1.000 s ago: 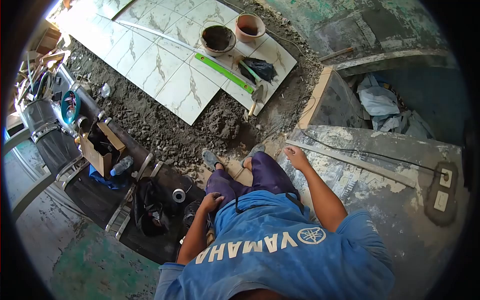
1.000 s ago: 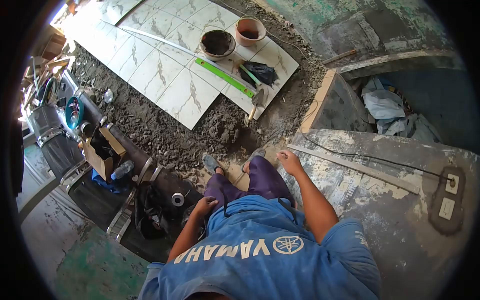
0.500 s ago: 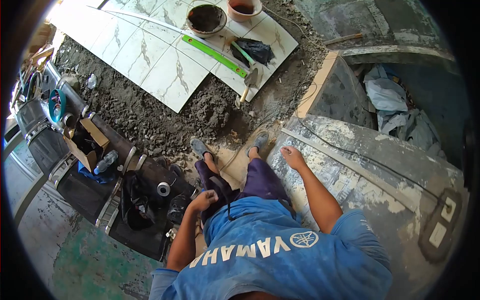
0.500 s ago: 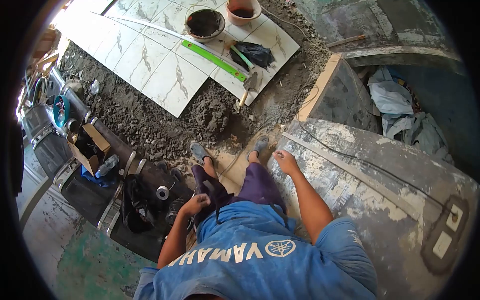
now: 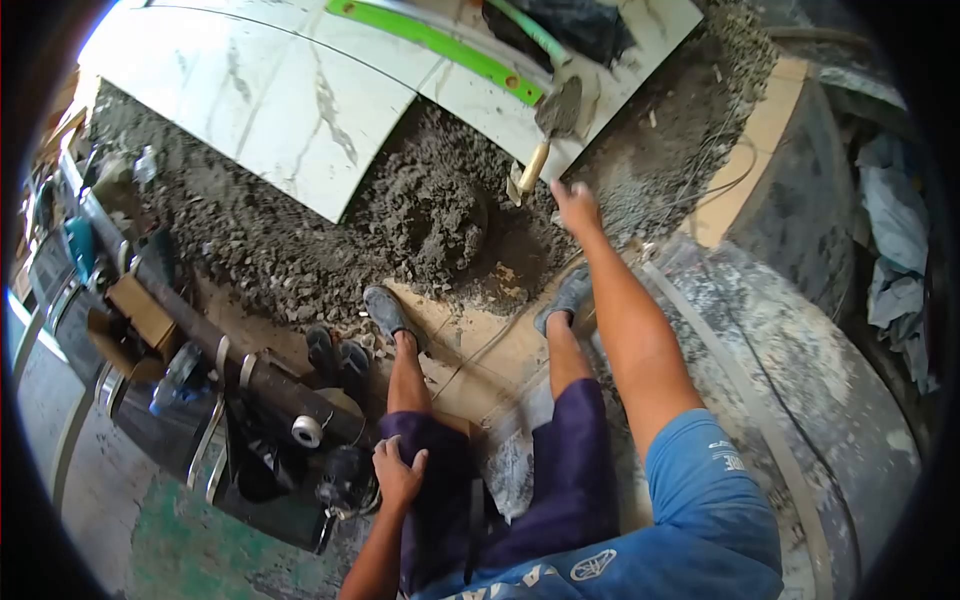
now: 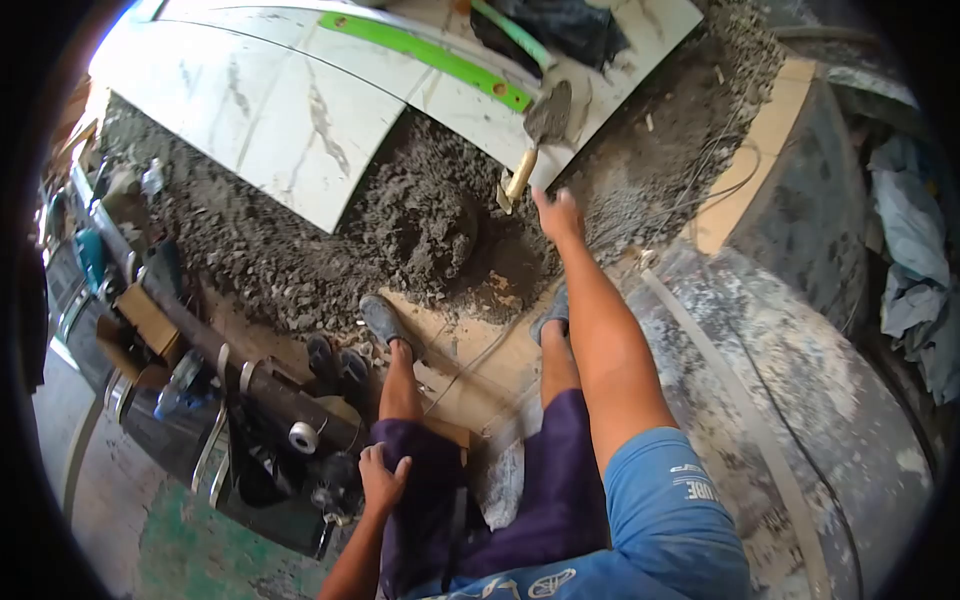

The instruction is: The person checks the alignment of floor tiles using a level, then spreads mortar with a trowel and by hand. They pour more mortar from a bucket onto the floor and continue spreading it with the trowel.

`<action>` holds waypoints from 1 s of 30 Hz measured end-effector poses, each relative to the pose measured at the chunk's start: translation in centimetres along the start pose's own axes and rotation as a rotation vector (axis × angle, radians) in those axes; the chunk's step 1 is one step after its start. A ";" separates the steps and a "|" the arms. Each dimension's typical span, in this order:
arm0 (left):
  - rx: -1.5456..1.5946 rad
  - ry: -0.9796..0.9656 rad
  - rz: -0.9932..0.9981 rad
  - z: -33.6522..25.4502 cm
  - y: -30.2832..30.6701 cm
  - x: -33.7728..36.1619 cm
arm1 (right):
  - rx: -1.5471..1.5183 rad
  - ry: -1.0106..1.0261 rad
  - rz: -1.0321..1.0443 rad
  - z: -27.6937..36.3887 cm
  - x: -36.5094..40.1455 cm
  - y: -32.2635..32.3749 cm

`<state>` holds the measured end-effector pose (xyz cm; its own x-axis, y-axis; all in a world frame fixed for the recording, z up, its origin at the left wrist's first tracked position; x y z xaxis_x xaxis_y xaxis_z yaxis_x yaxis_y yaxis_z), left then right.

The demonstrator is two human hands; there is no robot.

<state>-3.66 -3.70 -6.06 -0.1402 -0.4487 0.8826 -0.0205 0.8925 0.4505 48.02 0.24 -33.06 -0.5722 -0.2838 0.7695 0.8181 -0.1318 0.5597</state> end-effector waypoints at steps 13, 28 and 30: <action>-0.168 0.276 0.275 4.8 -7.7 -5.4 | -0.205 -0.061 -0.047 -5.5 -10.9 -9.9; -0.113 0.361 0.331 5.7 -8.1 -5.7 | 0.944 0.522 0.160 8.0 -3.9 -14.6; -0.110 0.356 0.317 6.0 -7.9 -5.8 | 0.924 0.428 0.184 8.6 -4.3 -14.7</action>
<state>-8.59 -7.89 -15.51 0.2246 -0.1606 0.9611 0.0763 0.9862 0.1470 37.93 11.60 -41.98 -0.2271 -0.5634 0.7944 0.4240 0.6771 0.6014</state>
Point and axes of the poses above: each hand's wrist, its own x-axis away from the middle knuckle, its own y-axis out of the back of the hand, z = x × y, the point moved 4 cm from there along -x, towards the middle knuckle, and after that the axes turned 10 degrees about z, right-handed, at the moved point
